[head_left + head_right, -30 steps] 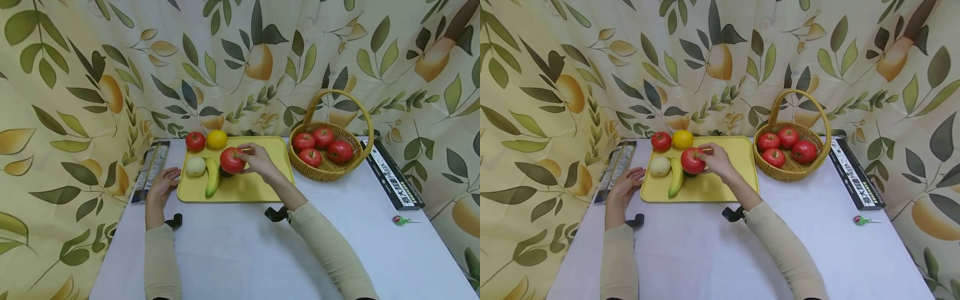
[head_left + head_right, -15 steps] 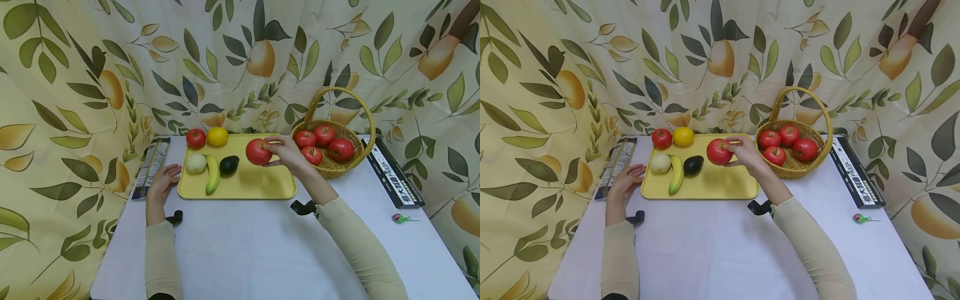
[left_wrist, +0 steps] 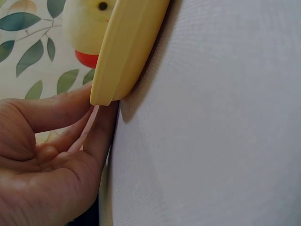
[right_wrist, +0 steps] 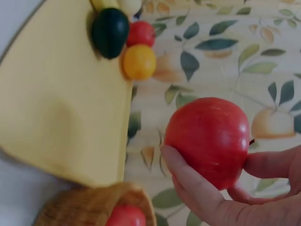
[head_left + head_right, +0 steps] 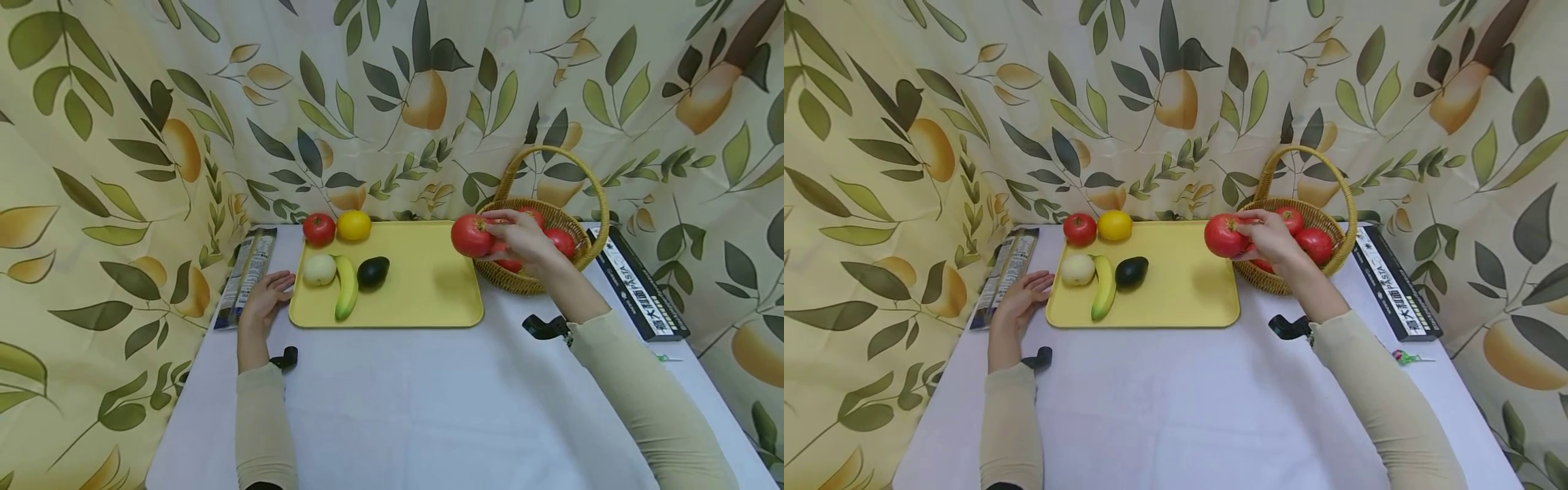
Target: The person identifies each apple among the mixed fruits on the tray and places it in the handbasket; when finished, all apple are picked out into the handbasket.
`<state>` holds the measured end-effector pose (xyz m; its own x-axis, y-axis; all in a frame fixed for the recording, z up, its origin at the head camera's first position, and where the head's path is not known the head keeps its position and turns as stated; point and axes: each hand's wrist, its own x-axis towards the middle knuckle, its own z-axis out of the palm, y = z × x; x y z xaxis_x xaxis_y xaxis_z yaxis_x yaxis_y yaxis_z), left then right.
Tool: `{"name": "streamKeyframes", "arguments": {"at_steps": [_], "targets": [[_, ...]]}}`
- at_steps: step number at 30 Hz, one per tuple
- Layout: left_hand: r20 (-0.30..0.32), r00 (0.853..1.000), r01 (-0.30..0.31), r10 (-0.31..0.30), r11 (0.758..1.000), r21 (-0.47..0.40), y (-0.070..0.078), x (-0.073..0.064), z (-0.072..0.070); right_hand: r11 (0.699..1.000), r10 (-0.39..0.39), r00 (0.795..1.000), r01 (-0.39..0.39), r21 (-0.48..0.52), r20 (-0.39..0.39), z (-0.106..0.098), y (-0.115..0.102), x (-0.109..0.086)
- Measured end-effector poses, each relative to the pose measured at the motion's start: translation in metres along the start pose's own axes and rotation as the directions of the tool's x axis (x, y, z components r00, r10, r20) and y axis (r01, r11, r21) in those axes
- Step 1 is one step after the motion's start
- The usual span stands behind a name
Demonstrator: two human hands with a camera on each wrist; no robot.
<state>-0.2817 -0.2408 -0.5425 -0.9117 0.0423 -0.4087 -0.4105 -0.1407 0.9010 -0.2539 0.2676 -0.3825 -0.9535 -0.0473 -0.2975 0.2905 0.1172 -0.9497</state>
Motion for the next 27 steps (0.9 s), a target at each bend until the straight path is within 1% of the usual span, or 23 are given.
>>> {"name": "streamKeyframes", "arguments": {"at_steps": [6,12,15,19,22,27], "targets": [[0.002,1.000,0.013,-0.013,1.000,-0.007,0.004,-0.004,0.002,1.000,0.018,0.999,-0.018,-0.010,-0.028,-0.023,0.004,0.001],[0.016,1.000,-0.001,0.001,1.000,0.002,0.005,-0.005,0.003,0.995,0.017,0.998,-0.023,-0.093,-0.056,-0.041,0.006,0.000],[0.023,1.000,-0.010,0.010,1.000,0.000,0.003,-0.005,0.003,0.991,0.028,0.998,-0.036,-0.127,-0.064,-0.050,0.006,0.000],[0.021,1.000,-0.003,0.003,1.000,-0.009,0.003,-0.006,0.005,0.983,0.054,0.996,-0.066,-0.173,-0.074,-0.060,0.007,0.001],[0.004,1.000,0.001,-0.001,1.000,-0.005,0.001,-0.004,0.006,0.978,0.065,0.995,-0.078,-0.193,-0.073,-0.065,0.008,0.001],[-0.008,1.000,-0.013,0.013,1.000,0.004,-0.004,0.002,0.001,0.968,0.064,0.995,-0.082,-0.236,-0.081,-0.071,0.008,0.004]]}}
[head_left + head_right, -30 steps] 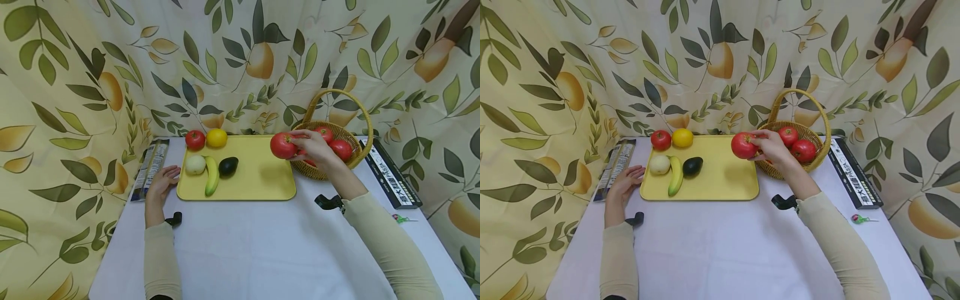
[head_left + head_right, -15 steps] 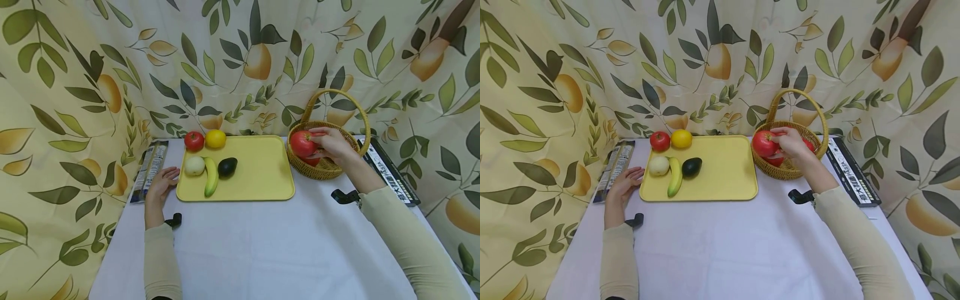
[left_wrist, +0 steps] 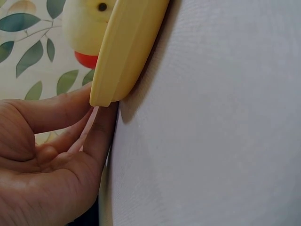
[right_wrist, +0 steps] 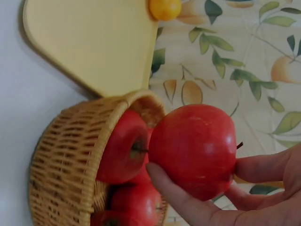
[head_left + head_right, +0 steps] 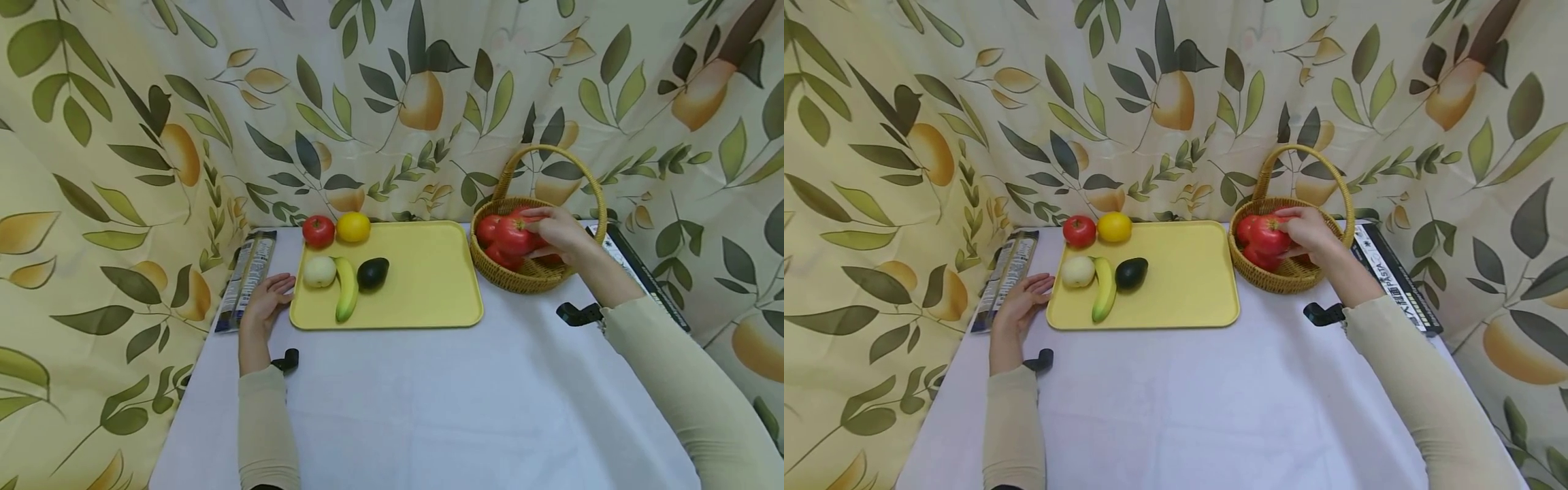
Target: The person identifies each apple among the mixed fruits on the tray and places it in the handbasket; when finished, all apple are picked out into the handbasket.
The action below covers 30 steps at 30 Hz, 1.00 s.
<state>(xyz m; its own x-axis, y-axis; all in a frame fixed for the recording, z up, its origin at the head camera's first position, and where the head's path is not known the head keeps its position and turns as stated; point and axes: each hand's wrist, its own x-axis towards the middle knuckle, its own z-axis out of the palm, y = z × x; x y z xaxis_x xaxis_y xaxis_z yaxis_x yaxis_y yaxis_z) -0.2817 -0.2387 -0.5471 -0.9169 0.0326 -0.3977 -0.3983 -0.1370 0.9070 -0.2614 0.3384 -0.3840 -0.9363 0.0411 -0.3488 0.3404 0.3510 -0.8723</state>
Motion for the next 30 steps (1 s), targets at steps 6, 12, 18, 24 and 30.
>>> {"name": "streamKeyframes", "arguments": {"at_steps": [6,12,18,24,30], "targets": [[-0.006,1.000,-0.001,0.001,1.000,0.009,0.000,0.000,-0.003,0.997,0.024,0.999,-0.026,-0.073,-0.033,-0.007,0.005,0.008],[-0.004,1.000,-0.003,0.003,1.000,0.025,0.000,-0.003,-0.002,0.986,0.019,0.999,-0.026,-0.162,-0.041,-0.016,0.010,0.012],[-0.011,1.000,-0.013,0.013,1.000,0.016,-0.003,-0.002,-0.001,0.968,0.017,0.999,-0.027,-0.248,-0.043,-0.021,0.012,0.016],[-0.018,1.000,-0.002,0.002,1.000,0.016,-0.006,-0.001,-0.002,0.911,-0.033,0.998,0.008,-0.412,-0.054,-0.022,0.015,0.021],[-0.019,1.000,-0.006,0.006,1.000,0.021,-0.005,-0.002,-0.002,0.872,-0.031,0.999,0.010,-0.490,-0.036,-0.022,0.016,0.024]]}}
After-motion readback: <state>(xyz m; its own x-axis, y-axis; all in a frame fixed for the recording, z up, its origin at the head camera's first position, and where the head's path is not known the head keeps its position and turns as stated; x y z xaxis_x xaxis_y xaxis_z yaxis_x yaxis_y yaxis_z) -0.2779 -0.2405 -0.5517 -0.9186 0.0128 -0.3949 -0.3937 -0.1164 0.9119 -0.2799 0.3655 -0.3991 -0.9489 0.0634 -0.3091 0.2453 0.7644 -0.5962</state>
